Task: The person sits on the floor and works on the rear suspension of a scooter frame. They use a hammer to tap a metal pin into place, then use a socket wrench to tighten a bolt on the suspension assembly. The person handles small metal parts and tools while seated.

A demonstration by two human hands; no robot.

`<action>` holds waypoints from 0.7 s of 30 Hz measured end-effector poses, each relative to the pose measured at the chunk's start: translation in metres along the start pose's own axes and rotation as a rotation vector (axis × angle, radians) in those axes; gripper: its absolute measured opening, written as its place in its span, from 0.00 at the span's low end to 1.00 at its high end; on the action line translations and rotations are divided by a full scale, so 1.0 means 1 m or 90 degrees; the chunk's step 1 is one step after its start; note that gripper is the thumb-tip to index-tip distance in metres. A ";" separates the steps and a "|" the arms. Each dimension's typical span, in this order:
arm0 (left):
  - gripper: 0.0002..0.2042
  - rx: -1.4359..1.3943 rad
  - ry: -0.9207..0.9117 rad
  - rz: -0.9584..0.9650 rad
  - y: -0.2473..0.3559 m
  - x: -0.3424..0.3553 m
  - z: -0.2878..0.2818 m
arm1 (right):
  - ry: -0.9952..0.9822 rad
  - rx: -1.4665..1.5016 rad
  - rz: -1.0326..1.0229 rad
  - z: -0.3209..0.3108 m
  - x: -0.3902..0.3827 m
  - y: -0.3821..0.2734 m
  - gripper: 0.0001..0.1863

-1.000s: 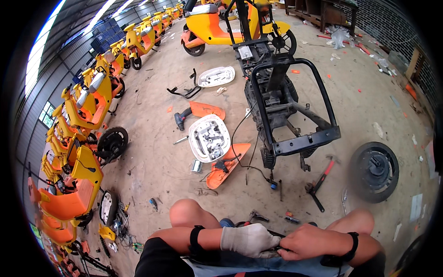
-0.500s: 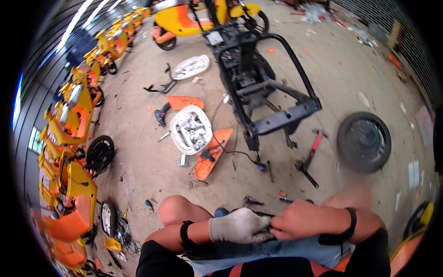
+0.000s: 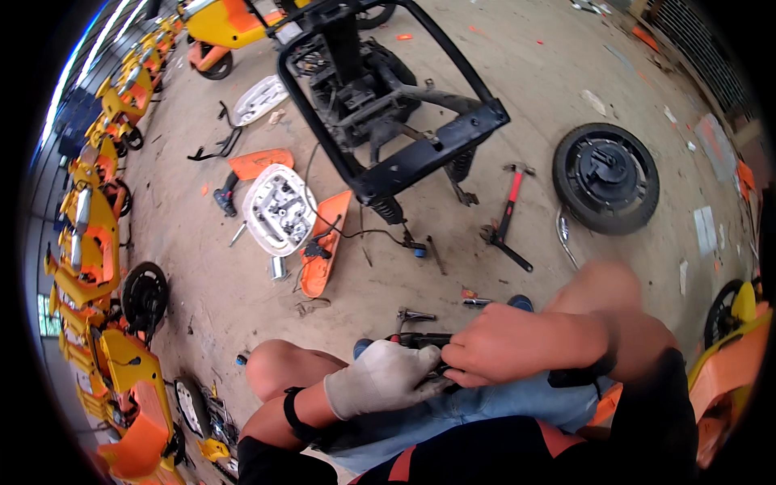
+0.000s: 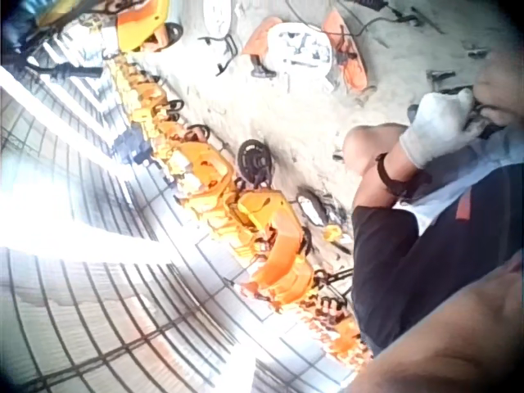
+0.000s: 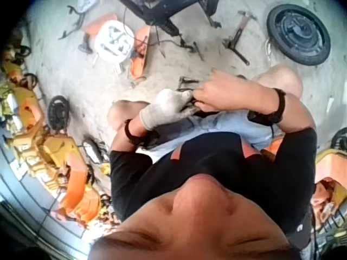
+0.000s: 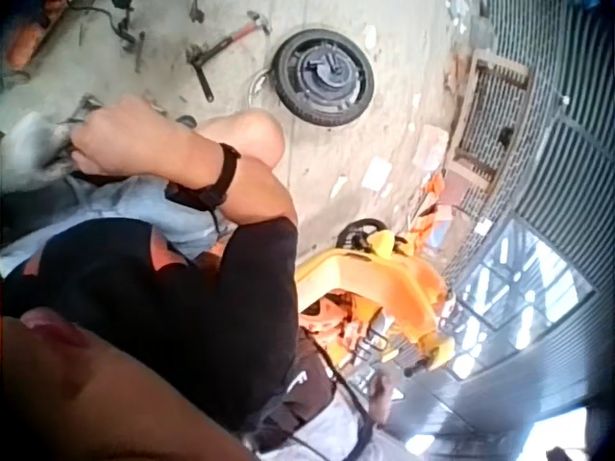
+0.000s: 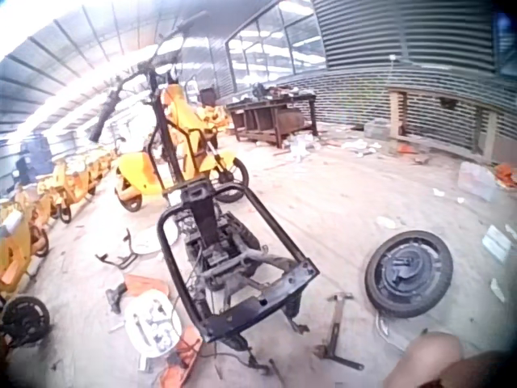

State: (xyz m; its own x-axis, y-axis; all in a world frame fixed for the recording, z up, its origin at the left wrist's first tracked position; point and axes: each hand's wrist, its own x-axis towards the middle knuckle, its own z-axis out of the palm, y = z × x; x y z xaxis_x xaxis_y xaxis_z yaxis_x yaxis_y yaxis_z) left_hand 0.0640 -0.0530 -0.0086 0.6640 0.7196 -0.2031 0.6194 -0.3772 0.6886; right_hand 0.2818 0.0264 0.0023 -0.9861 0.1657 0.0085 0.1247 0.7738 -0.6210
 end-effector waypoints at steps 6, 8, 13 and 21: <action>0.16 0.037 0.059 -0.007 -0.009 0.005 0.000 | -0.030 -0.010 0.044 0.005 0.007 0.012 0.15; 0.15 0.022 0.051 -0.017 -0.010 0.008 -0.002 | -0.037 -0.017 0.066 0.003 0.007 0.013 0.15; 0.15 -0.008 0.070 -0.028 -0.020 0.009 0.000 | -0.035 0.003 0.098 0.001 0.010 0.018 0.14; 0.13 -0.138 0.196 -0.024 -0.032 -0.011 0.013 | -0.029 0.003 0.191 -0.007 0.037 -0.007 0.12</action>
State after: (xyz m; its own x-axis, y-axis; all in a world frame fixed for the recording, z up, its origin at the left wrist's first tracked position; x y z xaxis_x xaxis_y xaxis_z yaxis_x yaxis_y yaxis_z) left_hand 0.0423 -0.0565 -0.0381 0.4653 0.8845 -0.0347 0.5162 -0.2392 0.8224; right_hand 0.2453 0.0314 0.0127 -0.9093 0.3583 -0.2116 0.4107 0.6913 -0.5945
